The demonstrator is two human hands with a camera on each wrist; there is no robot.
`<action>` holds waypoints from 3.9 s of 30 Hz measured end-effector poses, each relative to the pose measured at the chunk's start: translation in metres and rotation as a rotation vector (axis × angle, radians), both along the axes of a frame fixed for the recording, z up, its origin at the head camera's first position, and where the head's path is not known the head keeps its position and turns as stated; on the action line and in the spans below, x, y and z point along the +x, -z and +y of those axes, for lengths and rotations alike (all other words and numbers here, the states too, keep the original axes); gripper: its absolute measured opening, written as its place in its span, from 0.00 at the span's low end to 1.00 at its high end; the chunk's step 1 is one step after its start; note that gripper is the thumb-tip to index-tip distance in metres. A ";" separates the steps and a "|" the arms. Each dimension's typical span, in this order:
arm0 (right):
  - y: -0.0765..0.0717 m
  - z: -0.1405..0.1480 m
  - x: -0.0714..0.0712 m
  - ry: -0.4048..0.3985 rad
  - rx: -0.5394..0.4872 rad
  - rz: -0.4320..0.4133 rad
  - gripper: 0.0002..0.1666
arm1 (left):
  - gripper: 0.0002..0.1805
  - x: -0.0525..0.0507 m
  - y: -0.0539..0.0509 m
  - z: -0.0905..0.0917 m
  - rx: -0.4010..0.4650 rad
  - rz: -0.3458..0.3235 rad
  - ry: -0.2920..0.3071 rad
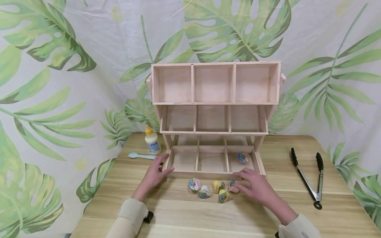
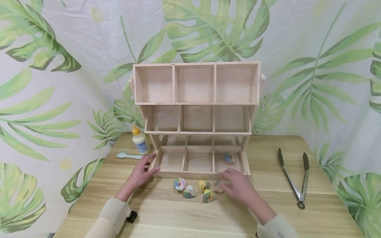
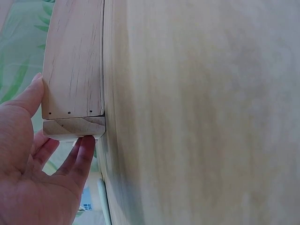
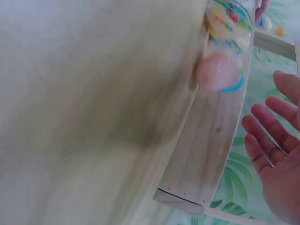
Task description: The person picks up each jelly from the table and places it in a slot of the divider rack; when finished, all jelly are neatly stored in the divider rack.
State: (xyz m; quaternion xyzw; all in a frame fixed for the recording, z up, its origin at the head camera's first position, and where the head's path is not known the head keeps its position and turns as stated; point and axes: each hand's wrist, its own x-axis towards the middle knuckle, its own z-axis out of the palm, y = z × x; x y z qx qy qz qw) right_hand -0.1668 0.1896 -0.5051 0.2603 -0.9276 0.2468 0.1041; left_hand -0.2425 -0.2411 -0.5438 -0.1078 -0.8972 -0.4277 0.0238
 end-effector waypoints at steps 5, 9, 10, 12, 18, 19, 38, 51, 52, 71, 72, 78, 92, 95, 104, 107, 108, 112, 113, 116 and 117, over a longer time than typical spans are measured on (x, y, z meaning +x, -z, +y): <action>0.011 -0.004 0.005 -0.014 0.008 -0.023 0.22 | 0.38 0.000 0.001 -0.001 0.002 0.002 0.000; 0.019 -0.007 0.006 -0.015 0.042 -0.033 0.22 | 0.39 0.000 0.002 -0.001 0.010 -0.001 0.002; 0.020 -0.008 0.005 -0.017 0.048 -0.030 0.22 | 0.39 0.000 0.002 -0.001 0.012 -0.001 0.002; 0.023 -0.009 0.004 -0.021 0.050 -0.034 0.22 | 0.39 0.000 0.002 -0.001 0.016 0.000 0.001; 0.028 -0.012 0.000 -0.022 0.047 -0.066 0.22 | 0.38 0.000 0.002 0.000 0.017 0.011 0.004; 0.029 -0.013 -0.001 -0.023 0.048 -0.074 0.22 | 0.38 0.000 0.001 0.000 0.016 0.010 0.003; 0.031 -0.017 -0.005 -0.033 0.033 -0.097 0.17 | 0.38 0.000 0.001 0.001 0.008 -0.002 0.000; 0.006 -0.016 -0.004 -0.040 -0.011 -0.055 0.19 | 0.38 0.001 0.000 0.001 -0.002 -0.003 -0.001; 0.002 -0.016 -0.005 -0.034 -0.011 -0.057 0.19 | 0.38 0.000 0.000 0.001 -0.003 -0.002 -0.002; -0.017 -0.009 -0.033 0.069 -0.186 -0.064 0.27 | 0.39 -0.001 0.002 -0.001 0.002 -0.002 0.003; -0.017 -0.008 -0.035 0.074 -0.192 -0.068 0.28 | 0.39 -0.001 0.002 -0.001 0.003 -0.002 0.002; -0.015 -0.006 -0.045 0.115 -0.213 -0.122 0.29 | 0.39 -0.001 0.002 -0.002 0.002 -0.006 0.000; -0.008 0.001 -0.055 0.140 -0.236 -0.124 0.23 | 0.38 -0.003 0.004 0.000 0.010 0.017 0.009; -0.007 -0.001 -0.057 0.139 -0.234 -0.111 0.23 | 0.38 -0.002 0.004 0.000 0.001 0.029 -0.001; -0.003 -0.004 -0.065 0.153 -0.217 -0.129 0.23 | 0.38 -0.002 0.006 0.000 0.002 0.034 0.000; 0.000 -0.005 -0.069 0.151 -0.206 -0.144 0.23 | 0.38 -0.002 0.006 0.000 0.001 0.032 0.000; 0.002 -0.005 -0.071 0.150 -0.199 -0.143 0.23 | 0.38 -0.002 0.006 0.000 0.003 0.030 0.000; 0.008 -0.004 -0.077 0.141 -0.171 -0.134 0.23 | 0.38 -0.002 0.005 0.000 0.005 0.030 0.001; 0.009 -0.004 -0.079 0.134 -0.163 -0.134 0.22 | 0.38 -0.002 0.005 0.000 0.004 0.032 0.001; 0.010 -0.003 -0.083 0.111 -0.135 -0.144 0.22 | 0.38 -0.002 0.004 0.001 0.003 0.039 0.000; 0.010 -0.002 -0.084 0.106 -0.125 -0.150 0.22 | 0.38 -0.002 0.004 0.001 0.001 0.039 0.000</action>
